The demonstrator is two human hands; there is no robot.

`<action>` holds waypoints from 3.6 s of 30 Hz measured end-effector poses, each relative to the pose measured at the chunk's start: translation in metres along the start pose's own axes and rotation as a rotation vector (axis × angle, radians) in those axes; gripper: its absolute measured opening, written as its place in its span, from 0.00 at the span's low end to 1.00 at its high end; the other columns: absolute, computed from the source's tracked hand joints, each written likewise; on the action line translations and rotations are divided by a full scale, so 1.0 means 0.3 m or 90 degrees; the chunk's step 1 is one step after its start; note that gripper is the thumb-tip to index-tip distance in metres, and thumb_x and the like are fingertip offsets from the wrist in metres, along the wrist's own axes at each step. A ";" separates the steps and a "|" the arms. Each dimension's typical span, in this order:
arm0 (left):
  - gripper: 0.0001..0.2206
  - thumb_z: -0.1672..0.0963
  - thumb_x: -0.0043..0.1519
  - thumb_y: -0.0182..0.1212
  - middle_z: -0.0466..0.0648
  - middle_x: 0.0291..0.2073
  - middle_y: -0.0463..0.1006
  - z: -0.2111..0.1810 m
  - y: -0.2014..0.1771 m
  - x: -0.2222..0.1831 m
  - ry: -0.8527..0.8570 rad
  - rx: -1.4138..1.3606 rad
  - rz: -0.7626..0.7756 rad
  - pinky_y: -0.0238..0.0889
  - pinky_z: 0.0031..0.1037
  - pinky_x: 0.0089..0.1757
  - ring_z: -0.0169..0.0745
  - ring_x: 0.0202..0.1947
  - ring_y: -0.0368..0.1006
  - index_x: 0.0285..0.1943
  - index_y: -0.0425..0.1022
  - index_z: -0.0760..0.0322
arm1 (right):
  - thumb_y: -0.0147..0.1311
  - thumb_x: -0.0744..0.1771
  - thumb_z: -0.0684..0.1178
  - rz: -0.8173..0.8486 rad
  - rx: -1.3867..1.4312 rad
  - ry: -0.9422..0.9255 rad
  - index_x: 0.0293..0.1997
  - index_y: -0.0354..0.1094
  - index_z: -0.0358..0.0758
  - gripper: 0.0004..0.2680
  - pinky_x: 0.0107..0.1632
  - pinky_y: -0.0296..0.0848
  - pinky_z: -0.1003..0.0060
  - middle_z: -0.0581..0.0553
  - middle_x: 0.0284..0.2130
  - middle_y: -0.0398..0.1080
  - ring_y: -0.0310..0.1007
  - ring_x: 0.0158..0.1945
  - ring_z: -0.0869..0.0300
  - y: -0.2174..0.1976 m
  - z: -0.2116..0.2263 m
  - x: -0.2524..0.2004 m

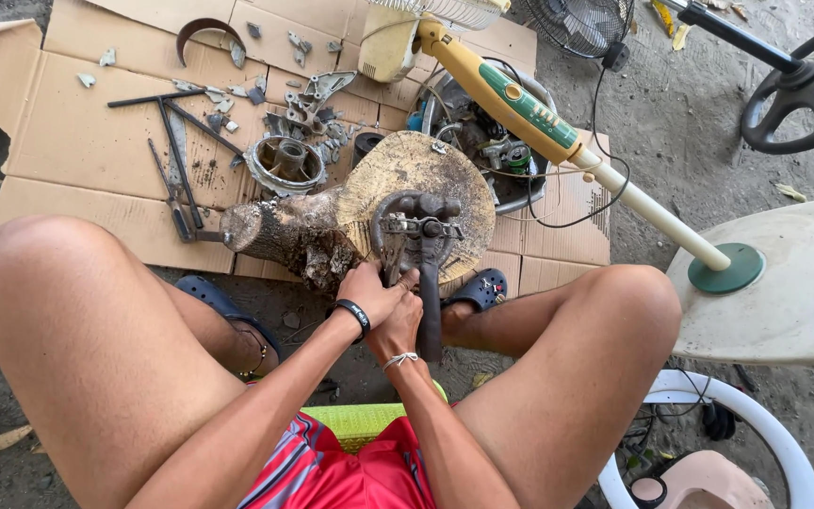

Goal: Disassembling a fan motor using a hammer, wrench, and screwdriver on a cardboard workspace.

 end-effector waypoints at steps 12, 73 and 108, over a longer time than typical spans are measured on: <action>0.26 0.41 0.63 0.58 0.53 0.24 0.83 0.147 -0.125 0.143 -0.089 -0.067 -0.067 0.77 0.37 0.35 0.48 0.29 0.82 0.43 0.80 0.69 | 0.63 0.61 0.62 -0.113 -0.238 0.051 0.53 0.61 0.35 0.24 0.56 0.75 0.42 0.30 0.49 0.68 0.74 0.53 0.35 -0.170 -0.243 0.139; 0.07 0.58 0.63 0.56 0.54 0.23 0.79 -0.029 -0.226 0.060 0.039 0.323 -0.280 0.77 0.36 0.27 0.49 0.22 0.79 0.41 0.67 0.70 | 0.52 0.67 0.55 -0.241 0.131 -0.054 0.34 0.68 0.33 0.13 0.12 0.65 0.70 0.48 0.13 0.68 0.64 0.10 0.63 -0.499 0.179 -0.157; 0.15 0.60 0.54 0.63 0.54 0.32 0.82 -0.032 -0.147 0.065 0.023 -0.028 -0.127 0.74 0.37 0.31 0.51 0.26 0.77 0.51 0.72 0.71 | 0.52 0.70 0.48 -0.276 0.282 0.186 0.37 0.65 0.33 0.08 0.14 0.64 0.67 0.47 0.15 0.65 0.63 0.12 0.62 -0.415 -0.198 -0.065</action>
Point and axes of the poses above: each hand's wrist, its own x-axis towards the middle knuckle, its own y-axis out of the palm, z = x × y, the point moved 6 cm from there along x, towards the middle knuckle
